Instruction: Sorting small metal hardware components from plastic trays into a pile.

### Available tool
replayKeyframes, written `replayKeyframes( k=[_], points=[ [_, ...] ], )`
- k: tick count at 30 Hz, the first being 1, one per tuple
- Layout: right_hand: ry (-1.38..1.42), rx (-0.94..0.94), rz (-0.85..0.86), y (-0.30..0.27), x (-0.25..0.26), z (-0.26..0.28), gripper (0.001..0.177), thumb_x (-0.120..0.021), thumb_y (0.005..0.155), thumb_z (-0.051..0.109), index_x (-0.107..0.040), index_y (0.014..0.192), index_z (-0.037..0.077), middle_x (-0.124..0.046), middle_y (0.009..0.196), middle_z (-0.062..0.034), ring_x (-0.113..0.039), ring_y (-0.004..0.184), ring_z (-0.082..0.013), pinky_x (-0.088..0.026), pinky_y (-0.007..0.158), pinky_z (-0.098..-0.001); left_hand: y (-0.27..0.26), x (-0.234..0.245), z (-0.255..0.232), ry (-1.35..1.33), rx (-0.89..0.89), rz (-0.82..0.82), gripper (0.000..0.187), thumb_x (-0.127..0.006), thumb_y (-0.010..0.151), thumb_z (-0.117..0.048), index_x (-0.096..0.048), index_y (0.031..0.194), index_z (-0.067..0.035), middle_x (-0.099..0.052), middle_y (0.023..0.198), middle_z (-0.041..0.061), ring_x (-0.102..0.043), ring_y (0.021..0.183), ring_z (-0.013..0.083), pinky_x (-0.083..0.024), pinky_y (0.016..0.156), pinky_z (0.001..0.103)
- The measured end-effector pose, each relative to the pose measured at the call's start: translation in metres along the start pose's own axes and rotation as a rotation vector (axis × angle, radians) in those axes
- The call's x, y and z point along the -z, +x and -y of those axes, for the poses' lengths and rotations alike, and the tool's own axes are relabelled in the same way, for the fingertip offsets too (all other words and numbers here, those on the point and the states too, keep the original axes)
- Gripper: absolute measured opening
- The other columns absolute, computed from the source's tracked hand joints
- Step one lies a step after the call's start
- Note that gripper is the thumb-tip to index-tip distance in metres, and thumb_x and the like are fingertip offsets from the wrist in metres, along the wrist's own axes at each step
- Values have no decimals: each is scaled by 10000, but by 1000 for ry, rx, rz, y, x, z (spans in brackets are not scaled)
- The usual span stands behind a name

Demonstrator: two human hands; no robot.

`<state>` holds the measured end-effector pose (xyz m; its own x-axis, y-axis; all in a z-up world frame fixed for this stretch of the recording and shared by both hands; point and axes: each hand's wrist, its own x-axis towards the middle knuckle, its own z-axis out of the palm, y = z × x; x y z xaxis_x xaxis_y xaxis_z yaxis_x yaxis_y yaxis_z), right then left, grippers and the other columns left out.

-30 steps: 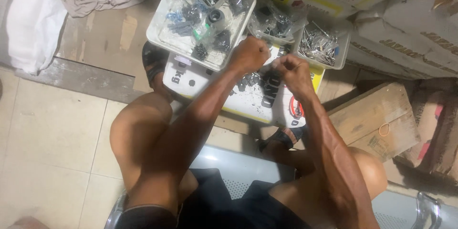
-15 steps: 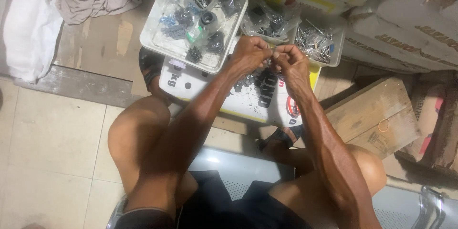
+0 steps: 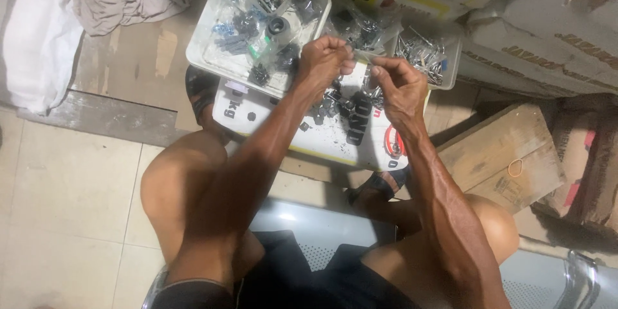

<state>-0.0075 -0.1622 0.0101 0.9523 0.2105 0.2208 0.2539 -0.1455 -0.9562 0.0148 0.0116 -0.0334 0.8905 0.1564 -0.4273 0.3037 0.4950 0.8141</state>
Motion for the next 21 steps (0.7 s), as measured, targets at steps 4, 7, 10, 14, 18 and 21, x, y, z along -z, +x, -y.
replayKeyframes(
  k=[4,7,10,14,18,21],
  points=[
    [12,9,-14,-1,0,0,135,-733,1014,7,-728,1126,-68,-699,846,-159,-705,722,-181,-591,698,-316,2,6,5,25,2,32,214,-710,887,-48,-654,1054,73,-740,896,197,-779,697,188,-701,627,273],
    [-1,21,-10,-1,-2,-2,124,-746,1001,5,-738,1101,-69,-701,844,-173,-717,701,-200,-595,679,-339,2,5,2,19,7,62,267,-726,875,-31,-648,1092,102,-739,940,227,-785,730,211,-704,658,295],
    [15,-8,-1,0,-3,-3,142,-719,1019,20,-727,1122,-78,-701,827,-163,-699,726,-184,-587,716,-337,2,5,0,26,-22,71,185,-742,843,-1,-687,1007,66,-750,865,236,-790,681,247,-712,604,317],
    [15,0,4,0,-3,0,124,-713,1023,10,-725,1116,-71,-695,813,-158,-706,708,-189,-582,710,-331,-3,3,-6,61,-30,84,159,-716,833,9,-692,986,44,-749,819,218,-780,643,225,-701,577,293],
    [-10,-21,20,2,-1,5,111,-715,1022,4,-731,1108,-65,-706,785,-151,-710,702,-179,-578,706,-315,-13,0,-23,212,-81,118,106,-669,838,-14,-714,933,-26,-747,708,154,-764,560,177,-670,500,228],
    [11,-28,29,3,2,-8,125,-746,990,-27,-731,1108,-66,-703,781,-150,-698,692,-168,-571,670,-306,-29,-3,-39,367,-239,198,133,-663,849,26,-748,947,-3,-752,773,182,-764,648,170,-670,568,238]
  ],
)
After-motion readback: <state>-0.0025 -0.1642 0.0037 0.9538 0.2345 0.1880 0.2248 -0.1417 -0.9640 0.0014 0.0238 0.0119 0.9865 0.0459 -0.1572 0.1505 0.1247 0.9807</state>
